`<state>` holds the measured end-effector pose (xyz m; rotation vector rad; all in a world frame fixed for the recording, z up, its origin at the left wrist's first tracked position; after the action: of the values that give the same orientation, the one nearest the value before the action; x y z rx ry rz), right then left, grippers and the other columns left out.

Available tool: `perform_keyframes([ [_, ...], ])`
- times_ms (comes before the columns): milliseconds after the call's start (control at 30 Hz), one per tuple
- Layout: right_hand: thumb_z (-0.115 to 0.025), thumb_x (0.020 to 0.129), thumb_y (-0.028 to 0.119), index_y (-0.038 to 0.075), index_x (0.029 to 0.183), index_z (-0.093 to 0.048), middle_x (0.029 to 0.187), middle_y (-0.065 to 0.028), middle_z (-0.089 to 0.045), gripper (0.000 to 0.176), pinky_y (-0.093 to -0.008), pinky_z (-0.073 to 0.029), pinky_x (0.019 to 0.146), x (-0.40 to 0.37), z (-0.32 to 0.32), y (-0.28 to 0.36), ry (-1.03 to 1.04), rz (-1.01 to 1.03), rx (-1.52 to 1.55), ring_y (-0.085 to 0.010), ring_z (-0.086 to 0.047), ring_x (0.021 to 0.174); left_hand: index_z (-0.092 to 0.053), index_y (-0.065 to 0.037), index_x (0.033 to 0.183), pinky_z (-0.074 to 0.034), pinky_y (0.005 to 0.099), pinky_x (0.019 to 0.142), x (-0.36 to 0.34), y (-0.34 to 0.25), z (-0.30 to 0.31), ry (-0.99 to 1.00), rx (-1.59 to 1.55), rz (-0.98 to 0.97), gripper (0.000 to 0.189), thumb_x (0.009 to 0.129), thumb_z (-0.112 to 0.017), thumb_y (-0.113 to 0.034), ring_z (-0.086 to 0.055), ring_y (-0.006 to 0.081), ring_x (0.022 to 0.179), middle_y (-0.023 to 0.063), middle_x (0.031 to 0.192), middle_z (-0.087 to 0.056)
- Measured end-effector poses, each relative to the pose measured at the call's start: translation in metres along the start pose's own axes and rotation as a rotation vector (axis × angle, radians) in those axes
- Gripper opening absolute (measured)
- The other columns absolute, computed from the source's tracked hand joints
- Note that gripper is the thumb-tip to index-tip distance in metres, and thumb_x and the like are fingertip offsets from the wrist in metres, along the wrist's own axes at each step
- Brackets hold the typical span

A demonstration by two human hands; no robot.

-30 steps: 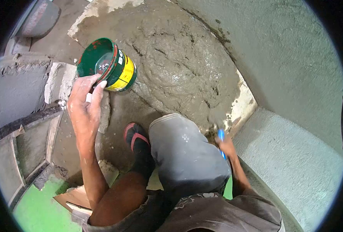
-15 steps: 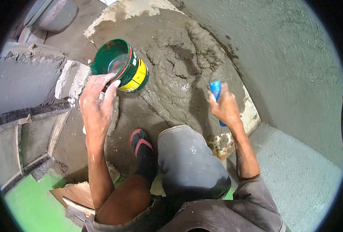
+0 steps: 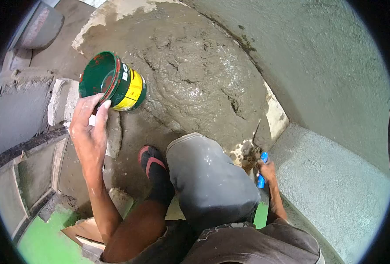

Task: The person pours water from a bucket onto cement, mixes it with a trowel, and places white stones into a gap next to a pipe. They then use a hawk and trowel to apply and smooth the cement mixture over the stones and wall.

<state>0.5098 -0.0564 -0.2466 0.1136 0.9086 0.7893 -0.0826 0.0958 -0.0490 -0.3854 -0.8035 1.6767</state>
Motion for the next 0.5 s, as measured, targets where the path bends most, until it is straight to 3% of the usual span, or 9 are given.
perform_keyframes([
  [67,-0.056,0.087,0.021,0.002,0.082,-0.054,0.06,-0.0085,-0.053,0.02,-0.0373,-0.044,0.05,0.013,-0.029,0.035,0.129,0.064,-0.063,-0.0187,-0.053,0.05,-0.063,0.005,0.104,-0.045,0.028,0.085,-0.002,0.002,-0.001,0.005,0.004,-0.001,0.019,0.088,-0.066,-0.006,-0.059,0.0163,0.092,0.0098,0.096,-0.063],
  [100,-0.057,0.085,0.024,0.0,0.081,-0.055,0.065,-0.0111,-0.057,0.024,-0.0407,-0.046,0.056,0.024,-0.044,0.092,0.218,0.109,-0.147,-0.0215,-0.055,0.057,-0.063,0.005,0.104,-0.045,0.0278,0.084,-0.003,0.003,-0.002,0.005,0.005,0.006,0.019,0.088,-0.066,-0.006,-0.059,0.0159,0.092,0.0096,0.096,-0.063],
  [133,-0.057,0.086,0.026,0.0,0.081,-0.054,0.063,-0.011,-0.056,0.026,-0.0415,-0.046,0.056,0.024,-0.058,0.158,0.14,0.306,-0.24,-0.0231,-0.055,0.055,-0.063,0.005,0.104,-0.045,0.0276,0.084,-0.003,0.002,-0.003,0.003,0.005,0.007,0.019,0.088,-0.066,-0.006,-0.059,0.0154,0.091,0.0094,0.096,-0.063],
  [167,-0.058,0.086,0.026,0.002,0.082,-0.053,0.062,-0.0113,-0.056,0.025,-0.0413,-0.047,0.056,0.044,-0.077,0.187,0.257,0.185,-0.177,-0.0231,-0.056,0.055,-0.063,0.005,0.103,-0.046,0.0282,0.082,-0.004,-0.001,-0.003,-0.002,0.019,0.008,0.019,0.087,-0.066,-0.006,-0.059,0.0167,0.089,0.0102,0.095,-0.063],
  [233,-0.06,0.086,0.025,0.002,0.079,-0.054,0.061,-0.0105,-0.057,0.025,-0.0393,-0.047,0.054,0.044,-0.089,0.254,0.253,0.313,-0.009,-0.023,-0.058,0.054,-0.065,0.003,0.101,-0.047,0.0294,0.079,-0.002,-0.006,-0.003,-0.032,0.049,0.002,0.017,0.086,-0.066,-0.005,-0.061,0.0194,0.083,0.0116,0.092,-0.063],
  [333,-0.064,0.083,0.022,0.002,0.087,-0.053,0.065,-0.014,-0.061,0.022,-0.0417,-0.049,0.054,0.02,-0.077,0.282,0.26,0.371,-0.138,-0.028,-0.062,0.054,-0.064,0.004,0.101,-0.047,0.0296,0.079,-0.001,-0.01,-0.004,-0.056,0.016,-0.021,0.018,0.086,-0.066,-0.005,-0.061,0.0192,0.083,0.0112,0.092,-0.063],
  [433,-0.065,0.082,0.017,0.002,0.096,-0.05,0.07,-0.0183,-0.064,0.025,-0.0458,-0.051,0.056,-0.019,-0.061,0.294,-0.117,0.751,-0.531,-0.035,-0.064,0.055,-0.064,0.004,0.101,-0.047,0.0299,0.079,0.002,-0.011,-0.005,-0.06,-0.006,-0.03,0.018,0.086,-0.066,-0.005,-0.061,0.0192,0.084,0.0114,0.093,-0.063],
  [467,-0.065,0.081,0.013,0.001,0.1,-0.047,0.076,-0.0243,-0.064,0.029,-0.0496,-0.052,0.058,-0.03,-0.057,0.299,-0.167,0.842,-0.576,-0.0401,-0.063,0.06,-0.064,0.004,0.101,-0.047,0.0299,0.079,0.002,-0.012,-0.006,-0.057,-0.009,-0.032,0.018,0.086,-0.066,-0.005,-0.061,0.0191,0.084,0.0114,0.093,-0.063],
  [500,-0.066,0.08,0.013,0.0,0.103,-0.047,0.076,-0.0246,-0.063,0.032,-0.049,-0.051,0.056,-0.032,-0.053,0.297,-0.23,0.905,-0.619,-0.0407,-0.063,0.06,-0.064,0.004,0.101,-0.047,0.0299,0.08,0.002,-0.014,-0.006,-0.05,-0.006,-0.025,0.018,0.086,-0.066,-0.004,-0.061,0.0193,0.085,0.0115,0.094,-0.063],
])
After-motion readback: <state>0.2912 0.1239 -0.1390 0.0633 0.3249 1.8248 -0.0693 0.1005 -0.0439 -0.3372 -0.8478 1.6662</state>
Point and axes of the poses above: each hand's wrist, its own x-axis towards the middle knuckle, its own z-axis out of the back of the hand, y = z × x, the point moved 4 cm from there along x, towards the middle knuckle
